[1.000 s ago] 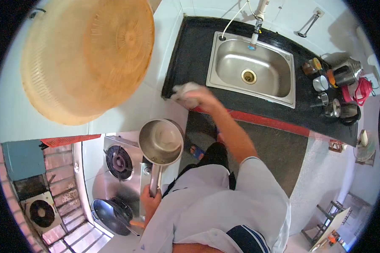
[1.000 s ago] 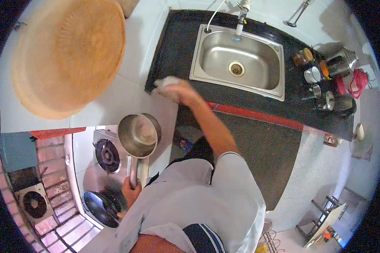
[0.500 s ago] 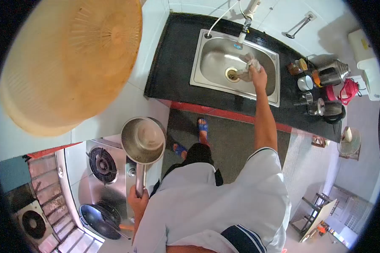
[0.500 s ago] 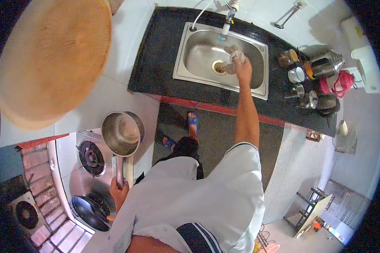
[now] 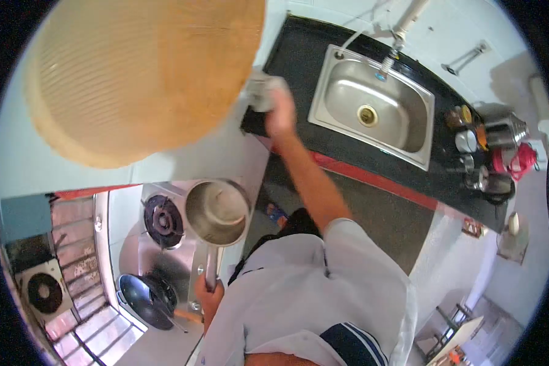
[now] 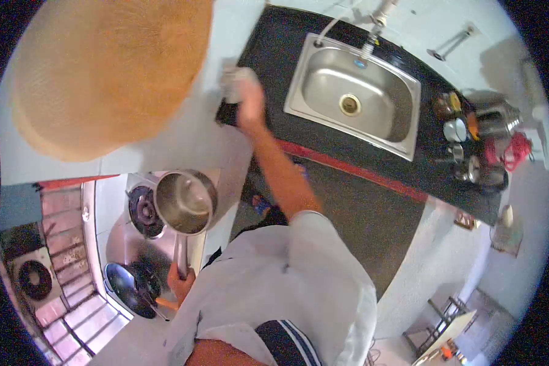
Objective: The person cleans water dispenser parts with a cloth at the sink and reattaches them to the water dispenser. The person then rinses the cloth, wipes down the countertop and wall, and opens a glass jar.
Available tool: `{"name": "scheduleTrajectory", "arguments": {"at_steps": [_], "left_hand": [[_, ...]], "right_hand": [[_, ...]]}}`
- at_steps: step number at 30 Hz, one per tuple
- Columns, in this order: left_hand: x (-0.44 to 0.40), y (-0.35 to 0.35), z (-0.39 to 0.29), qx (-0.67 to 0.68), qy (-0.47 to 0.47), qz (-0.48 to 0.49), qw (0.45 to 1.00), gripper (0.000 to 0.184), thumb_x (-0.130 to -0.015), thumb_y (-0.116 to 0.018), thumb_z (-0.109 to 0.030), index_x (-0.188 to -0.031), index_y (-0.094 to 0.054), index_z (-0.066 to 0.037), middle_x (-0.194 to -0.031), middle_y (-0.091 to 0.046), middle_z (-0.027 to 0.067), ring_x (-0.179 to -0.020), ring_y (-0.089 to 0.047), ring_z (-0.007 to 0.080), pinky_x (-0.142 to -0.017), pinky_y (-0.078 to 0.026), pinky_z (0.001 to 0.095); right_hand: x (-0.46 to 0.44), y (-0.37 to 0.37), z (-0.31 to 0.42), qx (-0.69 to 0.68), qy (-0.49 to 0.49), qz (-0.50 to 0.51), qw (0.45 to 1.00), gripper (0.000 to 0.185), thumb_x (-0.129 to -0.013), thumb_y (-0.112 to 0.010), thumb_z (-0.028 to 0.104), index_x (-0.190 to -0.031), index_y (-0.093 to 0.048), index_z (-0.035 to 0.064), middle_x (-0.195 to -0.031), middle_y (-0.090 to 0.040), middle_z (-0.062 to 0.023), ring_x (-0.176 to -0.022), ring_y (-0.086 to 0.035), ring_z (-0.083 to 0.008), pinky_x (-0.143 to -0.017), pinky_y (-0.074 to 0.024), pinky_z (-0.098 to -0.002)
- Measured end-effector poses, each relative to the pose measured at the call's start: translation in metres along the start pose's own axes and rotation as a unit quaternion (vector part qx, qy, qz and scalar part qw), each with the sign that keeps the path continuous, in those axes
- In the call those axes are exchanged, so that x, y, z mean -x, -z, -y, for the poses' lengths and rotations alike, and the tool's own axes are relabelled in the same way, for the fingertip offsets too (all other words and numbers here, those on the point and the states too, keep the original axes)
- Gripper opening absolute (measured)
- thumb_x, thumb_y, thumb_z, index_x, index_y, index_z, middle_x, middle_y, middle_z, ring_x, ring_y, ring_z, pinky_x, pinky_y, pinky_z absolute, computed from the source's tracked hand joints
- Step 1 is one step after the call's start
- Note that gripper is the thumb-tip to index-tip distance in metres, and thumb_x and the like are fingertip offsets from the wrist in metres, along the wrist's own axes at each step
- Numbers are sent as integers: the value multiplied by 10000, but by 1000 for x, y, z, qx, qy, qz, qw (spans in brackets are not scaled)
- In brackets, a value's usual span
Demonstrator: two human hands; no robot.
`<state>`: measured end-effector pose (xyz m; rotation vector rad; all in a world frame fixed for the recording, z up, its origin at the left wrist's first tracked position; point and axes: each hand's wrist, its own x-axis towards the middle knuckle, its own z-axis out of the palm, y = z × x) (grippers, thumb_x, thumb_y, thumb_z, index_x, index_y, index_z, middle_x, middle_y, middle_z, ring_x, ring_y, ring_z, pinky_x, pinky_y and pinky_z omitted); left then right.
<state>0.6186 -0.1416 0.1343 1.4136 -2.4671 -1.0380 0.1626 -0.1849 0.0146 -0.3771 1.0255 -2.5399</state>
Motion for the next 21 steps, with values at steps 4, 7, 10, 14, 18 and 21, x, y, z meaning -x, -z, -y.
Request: {"name": "scheduleTrajectory", "arguments": {"at_steps": [4, 7, 10, 14, 18, 21], "left_hand": [[10, 1, 13, 36, 47, -51, 997, 218, -681, -633, -95, -884, -594, -27, -664, -524, 89, -568, -487, 187, -538, -398, 318], [18, 9, 32, -11, 9, -63, 998, 215, -690, -647, -100, -878, -590, -12, -691, -540, 99, -575, -499, 176, -538, -410, 325], [20, 15, 12, 30, 91, -71, 993, 202, -711, -654, -115, -870, -587, -10, -683, -529, 93, -575, -498, 171, -528, -399, 309], [24, 19, 38, -59, 78, -76, 992, 171, -725, -647, -103, -847, -571, -9, -647, -513, 57, -541, -452, 142, -495, -374, 300], [25, 16, 43, 41, 79, -101, 991, 159, -707, -636, -81, -795, -532, 0, -619, -493, 70, -532, -433, 143, -487, -355, 312], [28, 23, 52, -39, 69, -64, 995, 163, -755, -651, -152, -844, -573, -40, -631, -489, 22, -553, -413, 100, -510, -355, 272]], "right_hand": [[53, -73, -77, 134, 57, -93, 985, 360, -808, -607, 96, -1141, -488, 31, -1278, -461, -163, -1217, -414, -271, -1055, -286, -373], [119, -81, -70, 297, 158, -27, 942, 460, -772, -612, 131, -1177, -417, 37, -1324, -381, -146, -1189, -418, -268, -1006, -324, -381], [140, -73, -60, 307, 162, 86, 934, 427, -782, -624, 146, -1155, -450, 33, -1358, -347, -224, -1286, -313, -360, -1091, -190, -428], [88, -40, -103, 258, 63, -70, 962, 554, -808, -582, 157, -1285, -345, 8, -1371, -312, -217, -1281, -292, -362, -1088, -202, -406], [89, -39, -104, 217, -9, -113, 970, 579, -813, -564, 127, -1313, -310, -14, -1387, -287, -205, -1284, -282, -357, -1087, -205, -395], [113, -95, -41, 224, -27, -41, 973, 549, -802, -562, 97, -1289, -334, -15, -1383, -288, -211, -1289, -284, -355, -1087, -210, -396]]}}
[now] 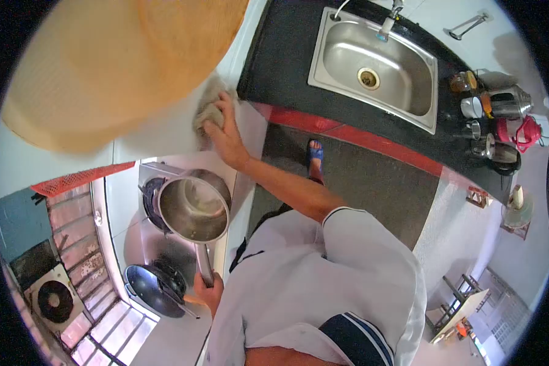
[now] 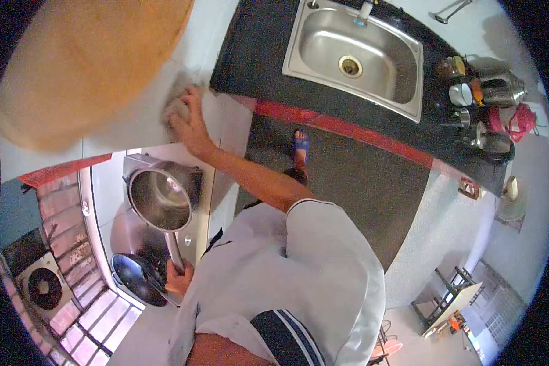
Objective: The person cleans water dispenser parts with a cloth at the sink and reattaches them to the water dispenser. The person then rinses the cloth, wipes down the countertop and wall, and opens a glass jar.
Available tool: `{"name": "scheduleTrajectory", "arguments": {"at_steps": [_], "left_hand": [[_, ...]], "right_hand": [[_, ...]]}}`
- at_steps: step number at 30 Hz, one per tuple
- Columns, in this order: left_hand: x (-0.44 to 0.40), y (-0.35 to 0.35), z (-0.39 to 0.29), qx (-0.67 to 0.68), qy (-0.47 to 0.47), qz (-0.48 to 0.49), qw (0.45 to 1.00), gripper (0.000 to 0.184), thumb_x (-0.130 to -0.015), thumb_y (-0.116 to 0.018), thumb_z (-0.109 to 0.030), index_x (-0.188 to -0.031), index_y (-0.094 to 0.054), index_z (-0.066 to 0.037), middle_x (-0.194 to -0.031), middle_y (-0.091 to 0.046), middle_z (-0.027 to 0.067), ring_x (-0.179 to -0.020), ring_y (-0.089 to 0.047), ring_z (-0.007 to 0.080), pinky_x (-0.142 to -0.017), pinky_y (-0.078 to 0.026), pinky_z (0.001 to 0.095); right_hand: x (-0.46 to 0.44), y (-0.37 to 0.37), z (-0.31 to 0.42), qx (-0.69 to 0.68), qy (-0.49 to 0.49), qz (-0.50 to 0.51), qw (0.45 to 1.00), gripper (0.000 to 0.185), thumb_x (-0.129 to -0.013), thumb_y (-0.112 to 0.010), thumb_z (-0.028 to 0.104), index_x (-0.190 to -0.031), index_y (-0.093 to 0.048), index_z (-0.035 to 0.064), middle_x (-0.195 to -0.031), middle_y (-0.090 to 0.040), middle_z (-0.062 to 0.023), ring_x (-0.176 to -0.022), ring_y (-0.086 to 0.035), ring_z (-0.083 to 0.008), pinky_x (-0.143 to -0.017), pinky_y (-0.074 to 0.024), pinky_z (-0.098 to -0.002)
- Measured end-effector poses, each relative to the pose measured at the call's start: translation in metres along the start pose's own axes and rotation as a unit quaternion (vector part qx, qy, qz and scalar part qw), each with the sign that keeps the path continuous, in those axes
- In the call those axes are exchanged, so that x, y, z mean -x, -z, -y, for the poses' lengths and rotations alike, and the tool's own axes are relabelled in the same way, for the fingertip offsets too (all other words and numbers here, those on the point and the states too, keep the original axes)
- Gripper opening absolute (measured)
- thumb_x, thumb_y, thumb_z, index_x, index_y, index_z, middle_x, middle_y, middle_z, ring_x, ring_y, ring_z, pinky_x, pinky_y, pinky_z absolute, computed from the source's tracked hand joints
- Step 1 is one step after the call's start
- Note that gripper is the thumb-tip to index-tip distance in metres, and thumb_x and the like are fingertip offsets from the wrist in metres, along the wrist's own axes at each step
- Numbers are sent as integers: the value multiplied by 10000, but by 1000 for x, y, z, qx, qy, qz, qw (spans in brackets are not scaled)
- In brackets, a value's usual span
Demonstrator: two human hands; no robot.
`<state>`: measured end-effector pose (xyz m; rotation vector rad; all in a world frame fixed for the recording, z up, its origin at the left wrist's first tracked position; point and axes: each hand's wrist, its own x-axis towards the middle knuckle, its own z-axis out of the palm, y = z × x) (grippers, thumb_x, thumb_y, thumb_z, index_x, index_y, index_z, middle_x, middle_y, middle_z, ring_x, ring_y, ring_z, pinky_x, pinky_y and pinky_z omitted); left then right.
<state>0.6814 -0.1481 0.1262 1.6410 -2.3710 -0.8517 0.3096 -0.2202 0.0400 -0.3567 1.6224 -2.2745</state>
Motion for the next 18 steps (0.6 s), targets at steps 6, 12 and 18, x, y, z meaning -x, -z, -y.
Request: {"name": "scheduleTrajectory", "arguments": {"at_steps": [6, 12, 18], "left_hand": [[0, 2, -22, -8, -29, -36, 999, 168, -696, -641, -76, -797, -535, 5, -586, -467, 74, -530, -424, 139, -489, -355, 307], [-1, -4, -7, 30, -13, 4, 999, 194, -701, -656, -123, -820, -558, -4, -631, -492, 72, -547, -440, 140, -503, -367, 304], [0, -7, -1, 89, -1, -57, 994, 157, -710, -627, -103, -822, -561, -16, -639, -478, 52, -570, -447, 135, -522, -371, 292]], "right_hand": [[-56, 15, 15, 120, 301, 129, 937, 522, -781, -596, 101, -1244, -377, -4, -1386, -284, -220, -1318, -257, -358, -1100, -197, -398], [2, 9, -35, -1, 31, 18, 999, 619, -773, -575, 67, -1335, -320, 19, -1433, -246, -195, -1372, -180, -334, -1124, -140, -393], [24, -8, 26, 88, 268, 147, 948, 572, -716, -592, 61, -1264, -428, 77, -1396, -297, -207, -1365, -185, -375, -1110, -140, -485]]}}
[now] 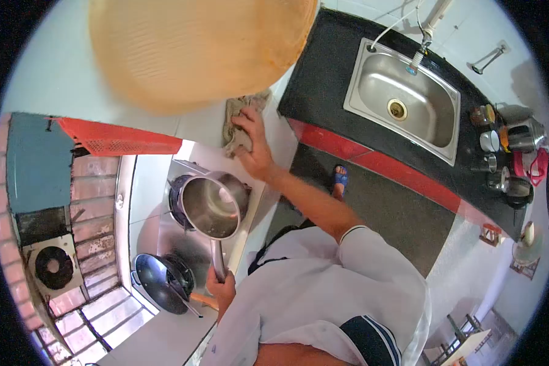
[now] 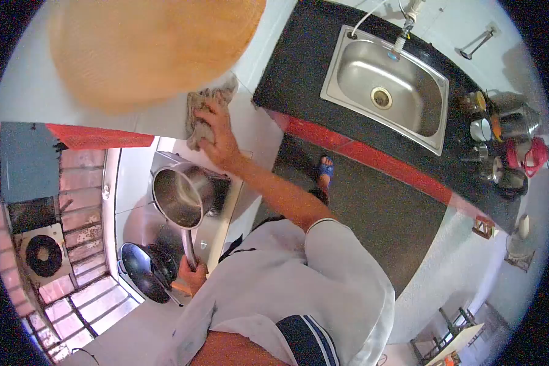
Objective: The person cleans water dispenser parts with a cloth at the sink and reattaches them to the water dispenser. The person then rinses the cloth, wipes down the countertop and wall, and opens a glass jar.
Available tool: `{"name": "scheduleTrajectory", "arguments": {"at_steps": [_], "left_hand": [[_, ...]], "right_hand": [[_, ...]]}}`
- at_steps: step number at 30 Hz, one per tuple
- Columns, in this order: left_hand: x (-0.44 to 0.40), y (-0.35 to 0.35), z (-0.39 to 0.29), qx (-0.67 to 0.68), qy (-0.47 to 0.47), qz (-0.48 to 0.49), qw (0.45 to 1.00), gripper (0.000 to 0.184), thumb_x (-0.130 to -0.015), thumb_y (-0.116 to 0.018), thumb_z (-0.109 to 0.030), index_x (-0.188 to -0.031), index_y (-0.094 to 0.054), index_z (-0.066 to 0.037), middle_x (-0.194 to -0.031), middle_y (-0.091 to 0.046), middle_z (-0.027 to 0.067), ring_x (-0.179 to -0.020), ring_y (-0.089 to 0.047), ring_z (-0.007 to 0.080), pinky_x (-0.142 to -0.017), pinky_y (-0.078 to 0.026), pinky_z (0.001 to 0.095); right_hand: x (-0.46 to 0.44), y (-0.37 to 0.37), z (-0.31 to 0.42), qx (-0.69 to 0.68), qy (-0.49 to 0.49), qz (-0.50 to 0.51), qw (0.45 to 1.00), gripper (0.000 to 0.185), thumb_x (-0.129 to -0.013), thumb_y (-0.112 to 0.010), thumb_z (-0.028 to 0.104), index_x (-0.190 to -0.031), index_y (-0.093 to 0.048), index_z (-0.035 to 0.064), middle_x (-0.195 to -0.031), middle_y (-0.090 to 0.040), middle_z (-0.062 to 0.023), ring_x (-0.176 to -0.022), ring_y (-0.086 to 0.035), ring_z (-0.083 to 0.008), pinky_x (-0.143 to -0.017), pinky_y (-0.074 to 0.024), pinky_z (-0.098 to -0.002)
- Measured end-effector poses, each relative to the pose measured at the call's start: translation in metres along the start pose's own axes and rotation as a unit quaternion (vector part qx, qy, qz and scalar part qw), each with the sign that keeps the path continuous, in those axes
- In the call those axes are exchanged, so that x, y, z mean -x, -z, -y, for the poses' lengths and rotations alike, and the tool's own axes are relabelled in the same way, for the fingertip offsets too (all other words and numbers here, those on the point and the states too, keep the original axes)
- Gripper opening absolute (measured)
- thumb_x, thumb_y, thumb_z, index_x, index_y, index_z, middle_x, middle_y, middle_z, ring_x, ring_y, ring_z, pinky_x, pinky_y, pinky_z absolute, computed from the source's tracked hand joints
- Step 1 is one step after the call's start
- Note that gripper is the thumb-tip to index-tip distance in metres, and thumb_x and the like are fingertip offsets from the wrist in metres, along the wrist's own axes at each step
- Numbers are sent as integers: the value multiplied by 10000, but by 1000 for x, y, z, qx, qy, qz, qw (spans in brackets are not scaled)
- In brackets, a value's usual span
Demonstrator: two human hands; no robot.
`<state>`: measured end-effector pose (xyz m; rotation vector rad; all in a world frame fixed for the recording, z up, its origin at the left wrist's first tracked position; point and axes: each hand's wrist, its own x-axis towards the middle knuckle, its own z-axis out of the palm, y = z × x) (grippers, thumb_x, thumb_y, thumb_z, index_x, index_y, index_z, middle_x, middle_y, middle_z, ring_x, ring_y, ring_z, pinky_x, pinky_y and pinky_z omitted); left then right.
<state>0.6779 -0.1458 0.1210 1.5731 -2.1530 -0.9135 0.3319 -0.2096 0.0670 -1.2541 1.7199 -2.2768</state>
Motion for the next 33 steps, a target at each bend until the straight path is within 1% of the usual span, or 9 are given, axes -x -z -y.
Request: {"name": "scheduleTrajectory", "arguments": {"at_steps": [2, 5, 8, 15, 20, 27, 29, 30, 33], "left_hand": [[-3, 3, -3, 10, 73, 5, 997, 153, -709, -608, -85, -839, -572, -15, -645, -487, 50, -571, -445, 128, -534, -372, 286], [-2, 3, 13, 25, 51, 8, 998, 152, -705, -604, -80, -840, -580, -14, -647, -490, 51, -572, -451, 125, -539, -376, 284], [0, 3, 8, 17, 64, 23, 998, 148, -698, -609, -81, -825, -583, -9, -653, -507, 61, -588, -472, 121, -548, -384, 284], [0, 1, 8, -13, 28, 59, 998, 187, -690, -618, -89, -855, -605, -1, -627, -535, 69, -553, -489, 143, -527, -395, 304], [-3, -3, 13, -33, -44, 58, 997, 218, -686, -608, -112, -872, -598, 1, -588, -502, 98, -520, -464, 163, -507, -383, 310], [-6, -13, 2, -43, -36, 135, 989, 227, -692, -594, -124, -882, -605, -1, -599, -510, 131, -531, -486, 200, -530, -403, 338], [-14, -31, 15, 4, -43, 120, 992, 218, -695, -598, -128, -866, -598, 7, -615, -529, 152, -539, -504, 218, -547, -417, 356], [-19, -37, 10, 8, -51, 123, 991, 218, -695, -598, -128, -866, -598, 7, -615, -529, 152, -539, -504, 218, -547, -417, 356], [-33, -64, -15, 35, -80, 142, 986, 218, -696, -606, -135, -856, -584, 13, -638, -547, 173, -552, -531, 256, -558, -426, 373]], "right_hand": [[-15, 14, -12, 8, 18, 5, 1000, 582, -700, -591, 54, -1259, -430, 73, -1395, -306, -206, -1359, -198, -377, -1110, -145, -481], [-35, 12, -13, 13, 15, -22, 1000, 574, -701, -569, 47, -1257, -429, 52, -1399, -318, -203, -1340, -235, -379, -1105, -162, -467], [-44, -3, 2, -71, -59, -135, 987, 547, -730, -566, 82, -1257, -431, 34, -1400, -323, -198, -1332, -249, -380, -1099, -171, -458], [-25, -1, 84, 31, 49, 32, 998, 540, -735, -628, 137, -1243, -469, 43, -1380, -355, -188, -1293, -302, -361, -1078, -199, -491], [-34, 16, 60, 48, 147, 90, 984, 502, -730, -635, 140, -1211, -513, 62, -1315, -453, -163, -1251, -366, -365, -1058, -230, -507], [34, 72, -95, 124, -140, 21, 982, 371, -809, -539, 102, -1170, -539, 17, -1212, -547, -156, -1084, -530, -275, -947, -397, -367], [45, 98, -113, -64, -333, -14, 941, 342, -870, -499, 167, -1175, -541, 16, -1149, -590, -129, -983, -590, -234, -848, -469, -349], [44, 108, -104, -60, -328, -19, 943, 342, -870, -499, 167, -1175, -541, 16, -1149, -590, -129, -983, -590, -234, -848, -469, -349], [77, 154, -74, -367, -429, -238, 790, 311, -924, -473, 246, -1134, -562, 34, -1071, -617, -104, -973, -604, -246, -857, -476, -369]]}}
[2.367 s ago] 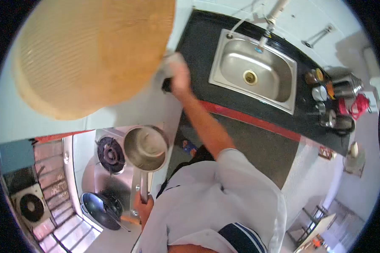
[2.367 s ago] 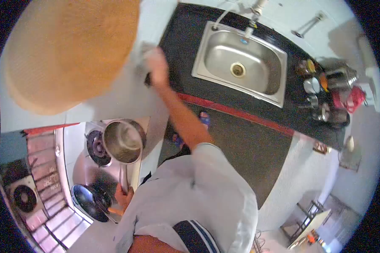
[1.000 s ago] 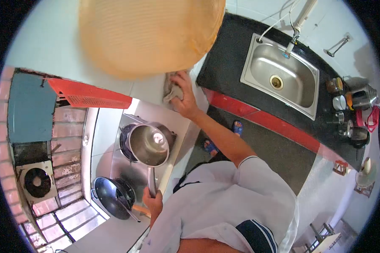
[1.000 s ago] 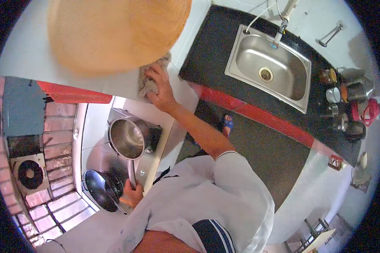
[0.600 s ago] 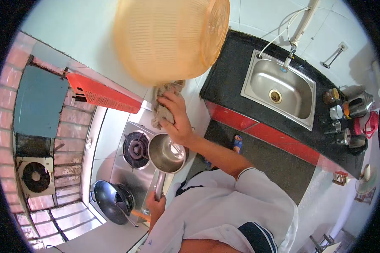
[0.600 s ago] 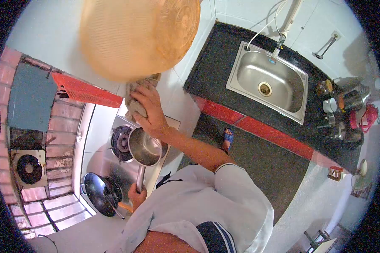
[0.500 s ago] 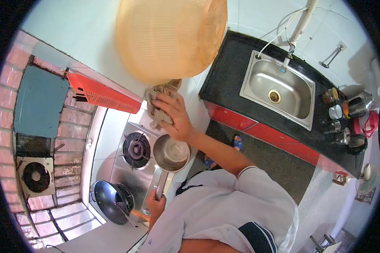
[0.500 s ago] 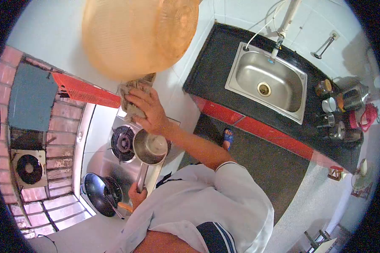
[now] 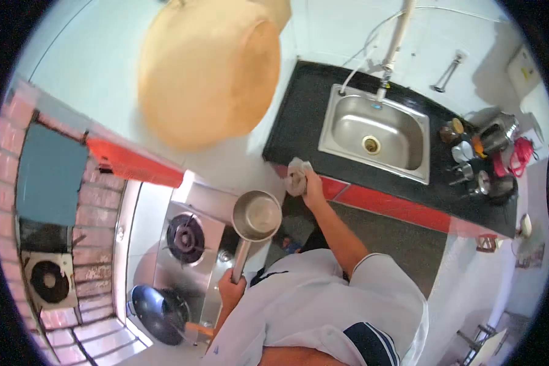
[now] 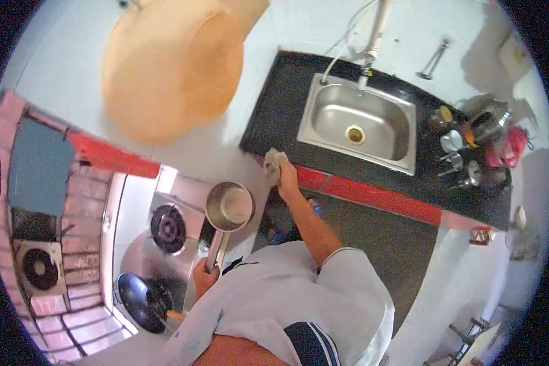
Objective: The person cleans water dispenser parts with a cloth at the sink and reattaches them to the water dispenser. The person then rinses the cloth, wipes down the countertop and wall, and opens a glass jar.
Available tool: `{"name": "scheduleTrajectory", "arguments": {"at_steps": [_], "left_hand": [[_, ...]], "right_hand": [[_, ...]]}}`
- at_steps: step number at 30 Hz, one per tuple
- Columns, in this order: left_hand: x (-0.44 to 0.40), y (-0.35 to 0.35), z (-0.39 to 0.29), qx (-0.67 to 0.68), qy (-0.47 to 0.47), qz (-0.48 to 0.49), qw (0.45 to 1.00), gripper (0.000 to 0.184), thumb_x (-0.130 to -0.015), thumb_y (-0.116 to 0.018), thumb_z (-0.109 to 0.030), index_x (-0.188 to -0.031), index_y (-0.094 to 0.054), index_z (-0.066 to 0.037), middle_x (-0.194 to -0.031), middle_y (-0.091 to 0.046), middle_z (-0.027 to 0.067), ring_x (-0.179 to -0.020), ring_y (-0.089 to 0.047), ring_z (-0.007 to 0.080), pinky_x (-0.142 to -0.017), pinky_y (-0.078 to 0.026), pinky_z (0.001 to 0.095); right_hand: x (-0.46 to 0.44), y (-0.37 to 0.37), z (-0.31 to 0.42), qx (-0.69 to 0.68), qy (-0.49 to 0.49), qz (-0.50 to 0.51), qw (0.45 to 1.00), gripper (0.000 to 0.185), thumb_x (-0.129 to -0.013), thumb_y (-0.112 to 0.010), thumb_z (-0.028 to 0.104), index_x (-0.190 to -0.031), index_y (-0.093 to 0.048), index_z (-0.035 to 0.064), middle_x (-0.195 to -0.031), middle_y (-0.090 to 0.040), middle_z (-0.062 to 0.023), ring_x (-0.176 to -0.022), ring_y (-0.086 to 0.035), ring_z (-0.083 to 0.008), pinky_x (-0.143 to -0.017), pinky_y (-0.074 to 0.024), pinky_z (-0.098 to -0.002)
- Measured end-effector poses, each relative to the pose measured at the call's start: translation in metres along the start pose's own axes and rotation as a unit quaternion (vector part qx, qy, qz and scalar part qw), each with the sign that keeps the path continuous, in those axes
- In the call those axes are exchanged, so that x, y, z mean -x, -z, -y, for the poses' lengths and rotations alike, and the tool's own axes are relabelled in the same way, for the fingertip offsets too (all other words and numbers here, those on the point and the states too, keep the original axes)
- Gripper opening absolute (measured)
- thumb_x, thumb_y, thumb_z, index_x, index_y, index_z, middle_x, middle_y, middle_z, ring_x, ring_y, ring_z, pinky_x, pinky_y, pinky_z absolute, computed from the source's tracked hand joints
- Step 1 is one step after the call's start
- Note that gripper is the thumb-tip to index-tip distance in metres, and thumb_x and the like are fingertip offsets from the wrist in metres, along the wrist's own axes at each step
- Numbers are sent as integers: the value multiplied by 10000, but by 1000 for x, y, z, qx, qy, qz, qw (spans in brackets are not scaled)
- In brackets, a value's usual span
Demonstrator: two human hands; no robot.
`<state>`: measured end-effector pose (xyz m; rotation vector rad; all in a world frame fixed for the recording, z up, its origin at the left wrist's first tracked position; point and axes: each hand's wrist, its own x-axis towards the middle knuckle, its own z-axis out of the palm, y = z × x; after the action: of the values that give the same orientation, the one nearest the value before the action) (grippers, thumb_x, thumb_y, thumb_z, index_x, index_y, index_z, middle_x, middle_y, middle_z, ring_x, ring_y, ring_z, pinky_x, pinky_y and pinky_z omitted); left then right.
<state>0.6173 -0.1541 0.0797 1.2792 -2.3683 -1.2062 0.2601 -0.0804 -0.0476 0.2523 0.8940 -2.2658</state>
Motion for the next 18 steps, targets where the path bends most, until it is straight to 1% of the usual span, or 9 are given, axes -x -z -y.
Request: {"name": "scheduleTrajectory", "arguments": {"at_steps": [1, 3, 5, 7, 12, 14, 15, 17, 18], "left_hand": [[-18, -19, -19, -9, -13, 11, 1000, 230, -697, -612, -144, -859, -579, 15, -648, -548, 176, -571, -543, 271, -568, -428, 376], [-44, -40, -43, -2, -19, 14, 1000, 264, -699, -620, -171, -873, -564, 19, -706, -556, 206, -650, -569, 332, -606, -432, 399], [-80, -71, -51, -38, -147, -16, 988, 290, -706, -621, -198, -886, -563, 22, -752, -565, 234, -703, -562, 391, -640, -439, 425], [-116, -101, -73, -45, -118, 1, 992, 308, -716, -624, -214, -903, -570, 25, -794, -579, 254, -768, -556, 444, -680, -447, 449], [-200, -167, -140, -74, -152, -14, 986, 311, -739, -624, -216, -929, -571, 25, -830, -606, 254, -835, -582, 438, -720, -453, 455], [-236, -198, -151, -6, -170, -16, 985, 255, -726, -627, -197, -883, -582, -2, -744, -606, 193, -715, -596, 368, -668, -456, 425], [-249, -207, -162, -4, -173, -15, 985, 255, -726, -627, -197, -883, -582, -2, -744, -606, 193, -715, -596, 368, -668, -456, 425], [-273, -221, -180, 6, -101, 24, 995, 270, -726, -622, -185, -904, -593, 15, -828, -619, 240, -814, -594, 424, -723, -457, 465], [-285, -231, -183, 6, -105, 24, 994, 270, -726, -622, -185, -904, -593, 15, -828, -619, 240, -814, -594, 424, -723, -457, 465]], "right_hand": [[13, 26, 21, -67, -1, -14, 998, 311, -932, -459, 249, -1133, -555, 32, -1057, -616, -107, -958, -610, -235, -841, -491, -374], [52, 44, 48, -65, 9, -58, 996, 328, -925, -460, 236, -1180, -517, 38, -1080, -603, -111, -950, -610, -242, -851, -497, -387], [61, 99, 51, -97, -5, -23, 995, 357, -925, -443, 225, -1227, -478, 38, -1122, -584, -118, -987, -601, -258, -864, -498, -411], [92, 111, 72, -61, -2, -46, 997, 368, -926, -425, 218, -1246, -459, 38, -1140, -576, -121, -1014, -591, -271, -867, -498, -435], [140, 97, 122, -28, -4, -135, 990, 377, -926, -383, 202, -1260, -443, 38, -1152, -568, -128, -1052, -571, -311, -854, -500, -505], [142, 102, 133, -13, -9, -173, 985, 403, -945, -389, 234, -1295, -420, 39, -1250, -510, -143, -1130, -521, -300, -967, -423, -462], [145, 97, 144, -8, -23, -156, 987, 408, -938, -390, 221, -1300, -415, 34, -1252, -508, -148, -1131, -519, -309, -970, -419, -468], [140, 105, 153, -27, -23, -159, 987, 408, -933, -395, 215, -1296, -418, 30, -1244, -514, -150, -1123, -524, -316, -968, -422, -471], [137, 110, 157, -45, -27, -161, 985, 409, -927, -401, 209, -1293, -422, 27, -1237, -519, -153, -1115, -528, -322, -965, -424, -473]]}}
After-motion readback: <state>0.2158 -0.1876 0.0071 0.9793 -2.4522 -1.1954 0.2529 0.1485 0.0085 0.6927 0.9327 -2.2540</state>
